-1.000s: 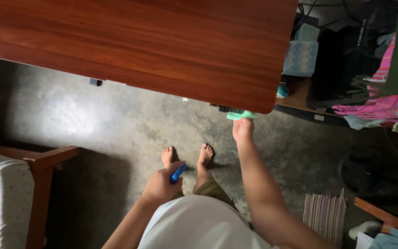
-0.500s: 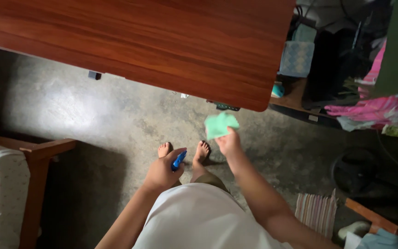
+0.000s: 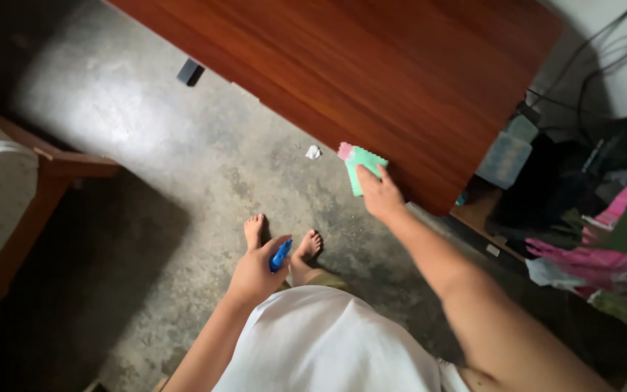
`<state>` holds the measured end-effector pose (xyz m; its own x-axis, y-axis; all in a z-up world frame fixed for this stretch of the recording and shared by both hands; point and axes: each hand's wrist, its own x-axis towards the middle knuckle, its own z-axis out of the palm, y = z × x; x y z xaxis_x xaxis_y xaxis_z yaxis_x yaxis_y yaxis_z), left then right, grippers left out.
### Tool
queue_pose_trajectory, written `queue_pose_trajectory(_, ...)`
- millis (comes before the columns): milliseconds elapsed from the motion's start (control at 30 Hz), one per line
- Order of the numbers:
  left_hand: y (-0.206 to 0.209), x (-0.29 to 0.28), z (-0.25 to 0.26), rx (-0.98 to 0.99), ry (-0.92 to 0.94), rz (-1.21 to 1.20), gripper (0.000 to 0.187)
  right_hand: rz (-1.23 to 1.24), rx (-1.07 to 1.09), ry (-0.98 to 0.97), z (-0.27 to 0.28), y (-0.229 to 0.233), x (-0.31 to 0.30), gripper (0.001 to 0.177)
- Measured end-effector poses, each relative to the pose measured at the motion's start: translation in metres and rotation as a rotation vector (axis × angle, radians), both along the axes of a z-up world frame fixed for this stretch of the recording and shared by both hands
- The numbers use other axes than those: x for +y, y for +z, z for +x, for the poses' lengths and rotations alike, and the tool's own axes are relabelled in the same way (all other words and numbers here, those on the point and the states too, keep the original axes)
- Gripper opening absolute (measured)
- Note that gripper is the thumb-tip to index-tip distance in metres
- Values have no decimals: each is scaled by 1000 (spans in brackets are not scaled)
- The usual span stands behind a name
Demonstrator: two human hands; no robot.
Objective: Cleaning a wooden desk and a computer monitor using a spray bottle and a cloth.
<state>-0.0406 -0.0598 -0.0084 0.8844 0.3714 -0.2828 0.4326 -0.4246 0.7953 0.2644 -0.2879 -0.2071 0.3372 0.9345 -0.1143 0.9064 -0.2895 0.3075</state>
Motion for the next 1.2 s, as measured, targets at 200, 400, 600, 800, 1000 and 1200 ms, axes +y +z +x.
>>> queue_pose_trajectory(200,-1,4,-4,-150,70,107,55,-158,167,34,15,30,25,50)
queue_pose_trajectory(400,0,3,-2,-135,8,154,55,-235,-72,-119,-3,18,31,37)
queue_pose_trajectory(600,6,2,8,-20,-73,45,57,262,275,-294,-40,87,-37,27)
queue_pose_trajectory(800,1,-10,26,199,-184,-66,53,1328,445,-961,-29,-32,-181,23)
queue_pose_trajectory(1000,22,-27,59,-17,-434,279,53,1430,555,-1039,-21,18,-130,30)
queue_pose_trajectory(1200,20,-31,74,-19,-414,-18,47,360,315,-739,2,49,-73,69)
